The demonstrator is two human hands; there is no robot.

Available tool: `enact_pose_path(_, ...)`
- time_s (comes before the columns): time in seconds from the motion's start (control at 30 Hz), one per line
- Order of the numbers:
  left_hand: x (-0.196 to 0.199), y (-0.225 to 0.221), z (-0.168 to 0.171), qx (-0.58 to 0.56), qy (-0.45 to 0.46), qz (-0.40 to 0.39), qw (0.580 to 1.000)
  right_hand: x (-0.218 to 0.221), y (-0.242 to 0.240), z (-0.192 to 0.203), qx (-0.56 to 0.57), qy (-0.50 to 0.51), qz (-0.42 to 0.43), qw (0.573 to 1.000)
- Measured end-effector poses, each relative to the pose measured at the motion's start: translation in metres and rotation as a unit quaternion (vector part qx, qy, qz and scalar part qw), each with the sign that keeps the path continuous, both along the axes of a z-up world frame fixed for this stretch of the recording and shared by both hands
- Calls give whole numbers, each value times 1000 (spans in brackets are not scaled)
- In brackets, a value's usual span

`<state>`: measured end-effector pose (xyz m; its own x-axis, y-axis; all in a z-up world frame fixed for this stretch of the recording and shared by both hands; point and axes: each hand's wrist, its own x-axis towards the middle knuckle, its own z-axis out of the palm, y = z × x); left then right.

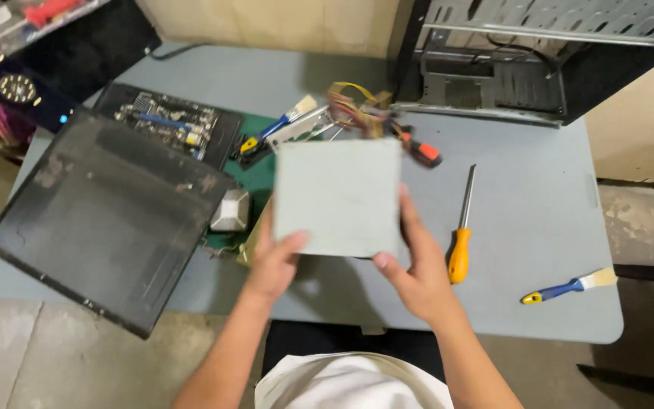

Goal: Assembling a desktop computer by installing the power supply and attaching the side panel using a screwdriver.

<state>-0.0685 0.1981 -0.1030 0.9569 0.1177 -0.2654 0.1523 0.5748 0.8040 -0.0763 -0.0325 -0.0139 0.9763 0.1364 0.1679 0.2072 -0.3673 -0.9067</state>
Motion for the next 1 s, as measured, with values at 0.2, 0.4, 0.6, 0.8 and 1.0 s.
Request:
enact_pose_path(0.2,97,49,36,-133,-28,123,983,27,-39,-38,-139,-33,24,989)
enact_pose_path(0.4,201,90,7,86,-243,87,962,12,-104,-133,-415,69,-145,896)
enact_pose_path(0.6,309,125,-84,32,-147,135,979,10,-119,-165,-394,102,-151,901)
enact_pose_path(0.8,312,129,-86,103,-157,173,967,6,-120,-178,-341,56,-194,918)
enact_pose_path(1.0,309,129,-92,177,-164,146,959,6,-118,-175,-306,33,-215,927)
